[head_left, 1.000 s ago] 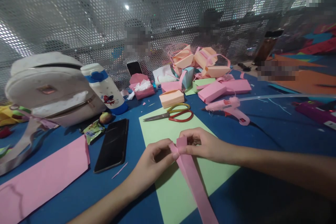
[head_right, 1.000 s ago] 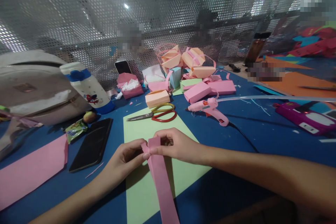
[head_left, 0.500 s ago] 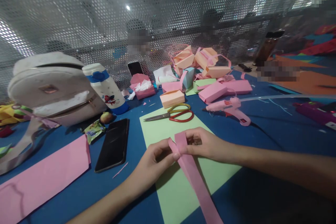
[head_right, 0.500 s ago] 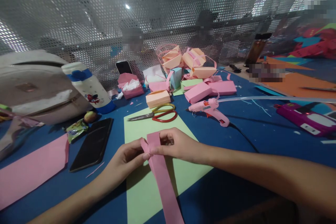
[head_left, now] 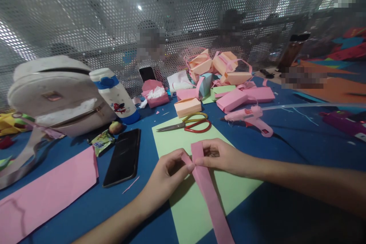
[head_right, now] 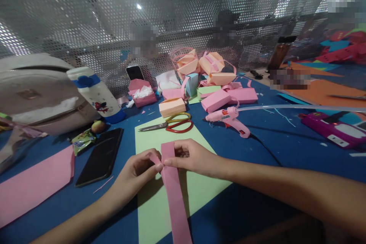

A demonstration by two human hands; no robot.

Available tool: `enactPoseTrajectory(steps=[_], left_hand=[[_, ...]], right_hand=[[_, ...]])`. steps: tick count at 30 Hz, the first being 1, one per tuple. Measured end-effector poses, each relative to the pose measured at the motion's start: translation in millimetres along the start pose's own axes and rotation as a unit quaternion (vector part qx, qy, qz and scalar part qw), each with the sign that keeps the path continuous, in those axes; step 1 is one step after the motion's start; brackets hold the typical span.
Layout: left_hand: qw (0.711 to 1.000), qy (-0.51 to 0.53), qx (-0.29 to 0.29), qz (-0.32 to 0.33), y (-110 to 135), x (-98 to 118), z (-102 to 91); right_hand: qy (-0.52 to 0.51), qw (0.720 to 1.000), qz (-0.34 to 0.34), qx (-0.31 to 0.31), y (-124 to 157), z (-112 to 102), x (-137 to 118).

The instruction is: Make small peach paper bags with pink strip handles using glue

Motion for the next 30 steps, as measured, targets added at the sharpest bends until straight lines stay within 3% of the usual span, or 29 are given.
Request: enactPoseTrajectory(steps=[4,8,11,16,22,27,30], left_hand=[[0.995,0.092,-0.026,-0.009,-3,3,3.1],[0.979,0.145,-0.134,-0.047,-2,3,13.9],[0.976,0.130,-0.155,-0.077,0,2,16.6],[0.988,0.076,-0.097,-0.094,-3,1,5.2],[0.999,-0.028,0.021,-0.026,-10,10,-23.0],[0.996,-0.085,0.017,-0.014,-11,12,-32.7],[0.993,-0.111,0.001,-0.038,-13,7,-35.4]], right_hand=[[0.008,0.999,0.027,-0.038,0,2,2],[0.000,0.998,0.040,0.038,-1,-5,7],[0.014,0.996,0.037,0.082,-2,-10,9],[0.017,0.993,0.007,0.115,-3,-12,2],[0.103,0.985,-0.008,0.137,0,-20,-5],[0.182,0.967,-0.037,0.177,-5,-35,-12],[0.248,0.957,-0.066,0.139,-11,-43,-19]])
Point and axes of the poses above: each hand's wrist, its own y-axis away from the middle knuckle, its own z-axis out of the palm, x = y × z, the point moved 4 cm from there along -y, towards the middle knuckle, and after that the axes turned 10 degrees about -z, right-handed, at the moved point
